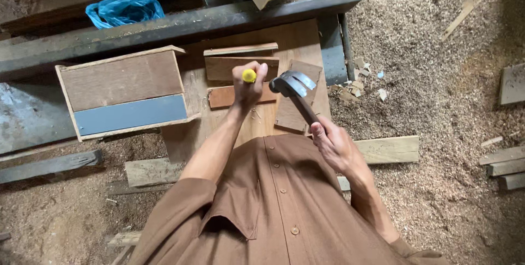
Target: The person holds a yellow-handled chisel against wooden boards and a small wooden box on the workbench and strikes it with a claw hammer, cutting and shaping the wood. They reposition the chisel repeatedly on different spots of the boards and box edges, then set the chisel down and pick up a wood strip.
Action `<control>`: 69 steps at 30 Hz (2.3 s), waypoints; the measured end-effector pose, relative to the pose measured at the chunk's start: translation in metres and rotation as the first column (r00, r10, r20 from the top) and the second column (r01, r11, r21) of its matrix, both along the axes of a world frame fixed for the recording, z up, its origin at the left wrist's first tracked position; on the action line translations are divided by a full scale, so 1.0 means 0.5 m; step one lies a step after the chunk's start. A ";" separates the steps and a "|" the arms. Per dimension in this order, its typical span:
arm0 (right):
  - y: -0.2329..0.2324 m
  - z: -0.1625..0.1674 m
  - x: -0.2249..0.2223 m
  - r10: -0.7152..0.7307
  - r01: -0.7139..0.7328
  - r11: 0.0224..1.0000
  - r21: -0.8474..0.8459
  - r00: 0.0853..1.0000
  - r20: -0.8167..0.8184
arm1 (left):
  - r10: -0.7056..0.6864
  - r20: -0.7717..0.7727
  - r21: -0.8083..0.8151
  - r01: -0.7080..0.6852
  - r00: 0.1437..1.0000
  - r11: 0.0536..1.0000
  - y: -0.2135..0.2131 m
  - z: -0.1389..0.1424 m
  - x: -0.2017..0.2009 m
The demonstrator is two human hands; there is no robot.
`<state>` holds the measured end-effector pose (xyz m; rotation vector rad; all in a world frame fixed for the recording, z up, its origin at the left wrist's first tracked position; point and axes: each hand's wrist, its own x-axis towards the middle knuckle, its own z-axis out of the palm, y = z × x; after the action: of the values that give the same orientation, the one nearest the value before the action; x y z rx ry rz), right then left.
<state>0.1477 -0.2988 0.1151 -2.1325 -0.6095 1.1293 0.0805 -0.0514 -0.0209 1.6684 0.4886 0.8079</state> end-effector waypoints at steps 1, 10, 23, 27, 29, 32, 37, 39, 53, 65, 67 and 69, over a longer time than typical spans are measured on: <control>-0.001 0.005 0.002 -0.006 0.006 1.000 -0.006 1.000 0.001 | -0.009 -0.014 -0.061 0.008 1.000 0.998 0.001 0.004 0.000; 0.006 0.024 0.007 -0.046 0.049 0.993 -0.110 0.998 0.033 | 0.245 0.065 0.433 -0.249 0.967 0.866 0.021 -0.006 -0.011; 0.009 0.024 0.018 -0.021 0.021 0.991 -0.134 1.000 0.008 | 0.250 0.252 -0.310 -0.167 0.935 0.936 -0.008 0.024 -0.036; 0.012 0.030 0.014 -0.043 0.045 0.993 -0.111 0.999 0.028 | 0.206 0.275 -0.340 -0.105 0.939 0.935 -0.023 -0.007 -0.024; 0.010 0.033 0.011 -0.055 0.060 0.989 -0.139 0.998 0.038 | 0.143 0.245 -0.308 -0.063 0.959 0.949 -0.030 -0.018 -0.031; 0.007 0.035 0.009 -0.064 0.068 0.992 -0.107 0.997 0.041 | 0.041 0.213 -0.153 -0.008 0.976 0.988 -0.036 -0.024 -0.040; 0.001 0.035 0.008 -0.058 0.065 0.981 -0.184 0.997 0.043 | 0.087 0.217 -0.154 -0.054 0.972 0.987 -0.038 -0.017 -0.035; 0.000 0.034 0.008 -0.046 0.053 0.991 -0.123 0.997 0.060 | 0.126 0.242 -0.286 -0.053 0.962 0.957 -0.037 -0.015 -0.025; -0.002 0.018 0.008 -0.044 0.050 0.991 -0.125 0.998 0.046 | 0.379 0.226 -0.468 -0.242 0.897 0.850 -0.010 -0.049 -0.012; -0.004 0.014 0.002 -0.067 0.074 0.984 -0.164 0.997 0.049 | -0.136 0.044 -0.199 0.142 0.990 0.970 0.043 -0.031 0.055; -0.007 0.009 0.003 -0.070 0.077 0.988 -0.137 0.996 0.055 | -0.077 0.036 -0.257 0.083 0.996 0.963 0.077 -0.028 0.042; -0.009 0.002 0.005 -0.076 0.082 0.989 -0.126 0.996 0.050 | -0.064 0.035 -0.288 0.072 0.997 0.955 0.095 -0.026 0.025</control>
<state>0.1504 -0.3035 0.1161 -2.2756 -0.4792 1.1058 0.0932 -0.0038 -0.0337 1.3954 0.5036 0.6710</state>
